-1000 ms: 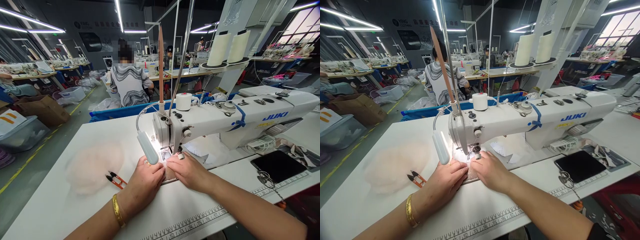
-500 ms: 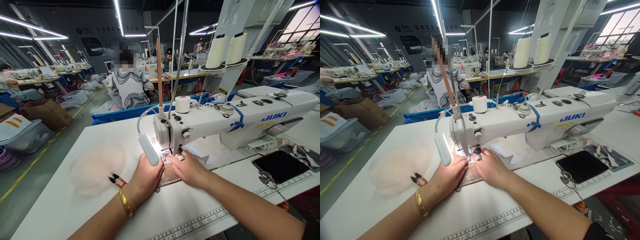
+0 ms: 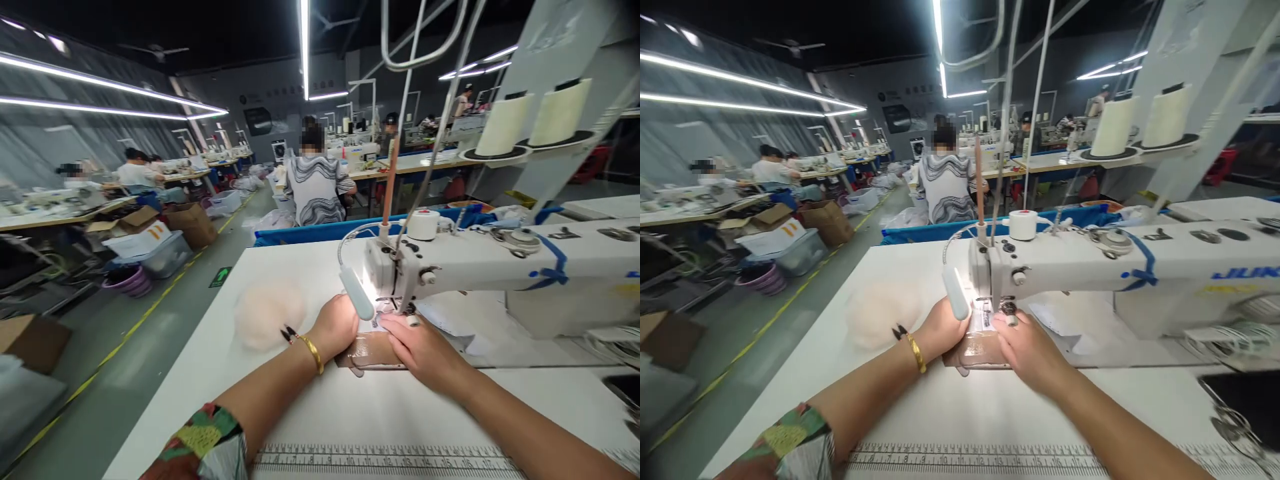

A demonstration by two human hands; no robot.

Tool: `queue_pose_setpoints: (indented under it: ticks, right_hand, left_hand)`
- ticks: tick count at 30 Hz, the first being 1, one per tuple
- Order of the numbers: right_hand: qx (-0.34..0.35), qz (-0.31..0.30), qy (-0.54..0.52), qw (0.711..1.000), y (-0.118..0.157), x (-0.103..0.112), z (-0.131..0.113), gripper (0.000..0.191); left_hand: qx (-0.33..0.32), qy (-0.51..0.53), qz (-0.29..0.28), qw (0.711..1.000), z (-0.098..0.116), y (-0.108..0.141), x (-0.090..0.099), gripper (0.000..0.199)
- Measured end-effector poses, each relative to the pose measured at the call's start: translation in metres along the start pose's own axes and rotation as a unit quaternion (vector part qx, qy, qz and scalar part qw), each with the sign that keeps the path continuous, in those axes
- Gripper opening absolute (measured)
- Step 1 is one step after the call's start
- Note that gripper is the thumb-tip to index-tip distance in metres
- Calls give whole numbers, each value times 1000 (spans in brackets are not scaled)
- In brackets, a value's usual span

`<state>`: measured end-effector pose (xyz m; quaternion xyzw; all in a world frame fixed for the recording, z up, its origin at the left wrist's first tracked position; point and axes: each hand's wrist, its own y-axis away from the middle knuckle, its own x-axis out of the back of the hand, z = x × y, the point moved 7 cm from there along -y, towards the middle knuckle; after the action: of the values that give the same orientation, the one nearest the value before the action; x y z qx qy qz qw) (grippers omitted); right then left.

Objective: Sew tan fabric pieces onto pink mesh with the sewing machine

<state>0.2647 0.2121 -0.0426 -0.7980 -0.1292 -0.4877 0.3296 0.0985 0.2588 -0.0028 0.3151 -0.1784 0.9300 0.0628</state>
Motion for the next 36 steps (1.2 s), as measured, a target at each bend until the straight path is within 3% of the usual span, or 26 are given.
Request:
queue_pose_setpoints:
  ticks: [3,6,10,13,17,22,28,32,36]
  right_hand:
    - [0,-6,0,1000,2,-4,2,32]
    - [4,1,6,1000,4,-3,1,30]
    - [15,5,7,1000,5,-1,-1,29]
    - [18,4,12,1000,4,0,-3,31]
    - [18,5,12,1000,5,1,-5,33]
    - [33,5,23,999,8,-1,-7,34]
    - [39,13,38,998,11,-2,-7,34]
    - [47,25,23,998,10,-2,-5,33]
    - [46,25,11,999,6,-1,-5,31]
  left_hand:
    - [83,88,96,988,-20,-16,40,11]
    - [147,195,203,948,-36,-16,93,2]
    - [199,298,314,879,-54,14,150,4]
    - [226,336,372,836,-65,46,169,10]
    - [250,366,413,796,-72,80,172,14]
    - [282,396,417,768,-69,104,163,16]
    - [291,450,383,753,-62,107,145,21]
    - [284,467,393,740,-61,102,137,19]
    - [289,465,366,752,-64,104,137,22]
